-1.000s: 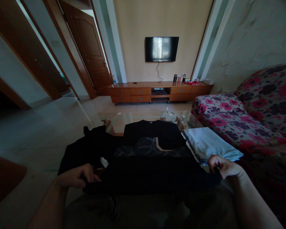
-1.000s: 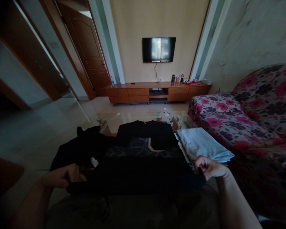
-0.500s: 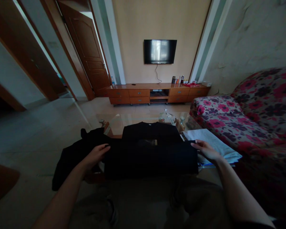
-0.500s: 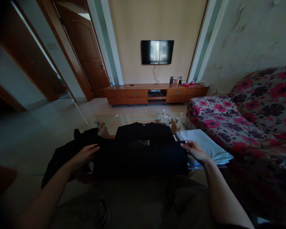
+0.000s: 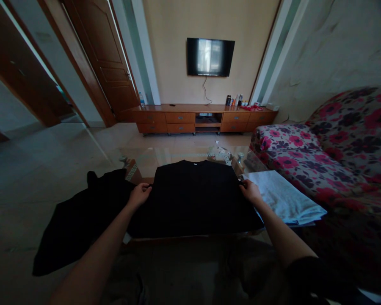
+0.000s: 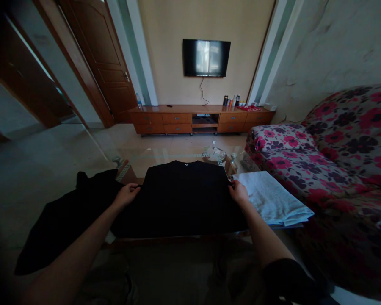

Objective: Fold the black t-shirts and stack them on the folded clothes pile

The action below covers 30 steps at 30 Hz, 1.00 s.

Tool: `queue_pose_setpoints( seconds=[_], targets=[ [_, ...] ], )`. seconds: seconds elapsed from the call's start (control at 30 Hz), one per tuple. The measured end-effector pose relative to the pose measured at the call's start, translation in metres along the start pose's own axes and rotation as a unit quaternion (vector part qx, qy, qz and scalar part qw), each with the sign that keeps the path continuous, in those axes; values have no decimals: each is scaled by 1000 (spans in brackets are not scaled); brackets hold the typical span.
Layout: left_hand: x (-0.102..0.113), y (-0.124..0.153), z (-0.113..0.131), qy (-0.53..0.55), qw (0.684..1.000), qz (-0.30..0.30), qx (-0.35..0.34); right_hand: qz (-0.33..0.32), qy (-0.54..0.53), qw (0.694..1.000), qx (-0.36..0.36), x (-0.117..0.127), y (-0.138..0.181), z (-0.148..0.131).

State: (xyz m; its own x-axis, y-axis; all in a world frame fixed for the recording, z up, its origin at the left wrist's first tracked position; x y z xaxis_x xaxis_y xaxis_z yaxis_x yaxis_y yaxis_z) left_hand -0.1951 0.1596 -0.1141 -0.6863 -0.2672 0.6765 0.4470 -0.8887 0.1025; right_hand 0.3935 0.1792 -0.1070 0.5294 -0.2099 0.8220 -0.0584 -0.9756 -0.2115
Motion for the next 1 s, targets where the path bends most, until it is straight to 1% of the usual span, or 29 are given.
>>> queue_pose_setpoints(
  seconds=[0.13, 0.2, 0.23, 0.3, 0.37, 0.4, 0.43, 0.5, 0.53, 0.6, 0.67, 0.73, 0.83, 1.0],
  targets=[
    [-4, -4, -8, -28, 999, -12, 17, -31, 43, 999, 0, -4, 1, 3],
    [-4, 1, -8, -57, 998, -7, 5, -37, 58, 998, -8, -3, 3, 0],
    [-4, 5, -5, -78, 997, 5, -10, -35, 64, 997, -12, -1, 5, -3],
    [-3, 18, 2, -134, 987, 60, -67, -17, 85, 996, -6, 3, 11, -13],
    [-4, 36, 14, -195, 962, 120, -146, 13, 125, 992, 26, 6, 18, -29],
    [-6, 46, 20, -224, 947, 134, -187, 23, 146, 988, 49, 7, 23, -38],
    [-10, 55, 25, -250, 933, 130, -224, 25, 163, 984, 72, 6, 28, -47],
    [-20, 72, 31, -289, 912, 84, -278, 0, 181, 978, 102, 0, 38, -62],
    [-26, 79, 31, -302, 906, 59, -289, -20, 186, 977, 106, -6, 43, -67],
    [-37, 87, 27, -326, 903, 27, -278, -64, 199, 974, 90, -21, 53, -68],
    [-46, 89, 19, -344, 905, 13, -251, -103, 214, 969, 69, -37, 59, -62],
    [-51, 88, 13, -355, 904, 6, -238, -123, 226, 964, 65, -49, 60, -54],
    [-54, 83, 10, -357, 903, 11, -240, -118, 239, 961, 73, -59, 53, -47],
    [-55, 70, 18, -341, 907, 35, -245, -93, 241, 963, 78, -60, 35, -49]
  ],
)
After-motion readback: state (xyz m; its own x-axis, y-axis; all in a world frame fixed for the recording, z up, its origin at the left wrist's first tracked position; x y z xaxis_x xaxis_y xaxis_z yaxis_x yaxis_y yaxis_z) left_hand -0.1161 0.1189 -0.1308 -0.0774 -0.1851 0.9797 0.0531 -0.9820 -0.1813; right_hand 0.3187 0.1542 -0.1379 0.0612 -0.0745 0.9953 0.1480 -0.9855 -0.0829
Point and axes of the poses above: each hand's wrist, its own y-axis away from the middle knuckle, its own x-axis out of the back of the hand, z = x × y, the point moved 2 cm from there along -y, towards the middle knuckle, and after that the axes turned 10 degrees about x, right-handed, at the moved point
